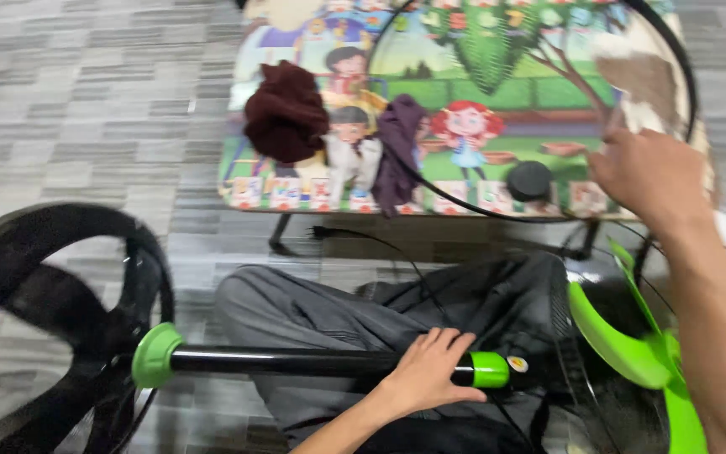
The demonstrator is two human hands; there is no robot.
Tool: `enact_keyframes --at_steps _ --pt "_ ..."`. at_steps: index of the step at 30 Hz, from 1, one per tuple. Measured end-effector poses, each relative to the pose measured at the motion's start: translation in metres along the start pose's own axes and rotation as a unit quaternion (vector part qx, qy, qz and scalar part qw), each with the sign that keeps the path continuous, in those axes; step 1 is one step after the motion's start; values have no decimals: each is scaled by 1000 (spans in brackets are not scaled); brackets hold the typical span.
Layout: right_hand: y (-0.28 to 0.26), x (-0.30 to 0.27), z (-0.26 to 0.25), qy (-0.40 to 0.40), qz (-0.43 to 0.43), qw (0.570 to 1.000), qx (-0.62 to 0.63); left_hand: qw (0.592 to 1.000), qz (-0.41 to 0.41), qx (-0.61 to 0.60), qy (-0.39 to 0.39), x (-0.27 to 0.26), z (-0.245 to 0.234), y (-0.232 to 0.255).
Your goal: Disassembling and cleaning an electric fan using a cloth and a brush
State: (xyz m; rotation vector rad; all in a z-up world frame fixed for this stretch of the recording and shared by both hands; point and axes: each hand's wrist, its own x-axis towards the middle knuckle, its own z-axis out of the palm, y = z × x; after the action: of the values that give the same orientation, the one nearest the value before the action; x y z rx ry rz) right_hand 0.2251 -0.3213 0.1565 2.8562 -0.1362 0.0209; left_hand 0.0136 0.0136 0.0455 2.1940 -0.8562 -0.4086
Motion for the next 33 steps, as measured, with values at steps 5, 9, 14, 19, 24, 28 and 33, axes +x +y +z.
enact_keyframes --at_steps 5,9,14,19,24,28,33 --pt "-33 -10 -23 -47 -81 980 178 993 -51 -24 103 28 -67 -3" --pt "-49 4 13 -61 -199 943 261 906 -12 117 407 68 -128 -31" --pt "-60 7 5 -36 -175 947 268 909 -60 229 344 90 -156 -68" --pt "-76 10 -4 25 -166 965 199 923 -10 66 380 95 -189 -74" --pt "-136 -22 -63 -37 -256 912 318 857 -70 -210 466 116 -205 -107" --pt "-133 -10 -22 53 -202 931 300 829 -27 -347 437 128 -212 -108" --pt "-94 -14 -37 130 -186 892 390 619 79 -693 362 129 -239 -68"
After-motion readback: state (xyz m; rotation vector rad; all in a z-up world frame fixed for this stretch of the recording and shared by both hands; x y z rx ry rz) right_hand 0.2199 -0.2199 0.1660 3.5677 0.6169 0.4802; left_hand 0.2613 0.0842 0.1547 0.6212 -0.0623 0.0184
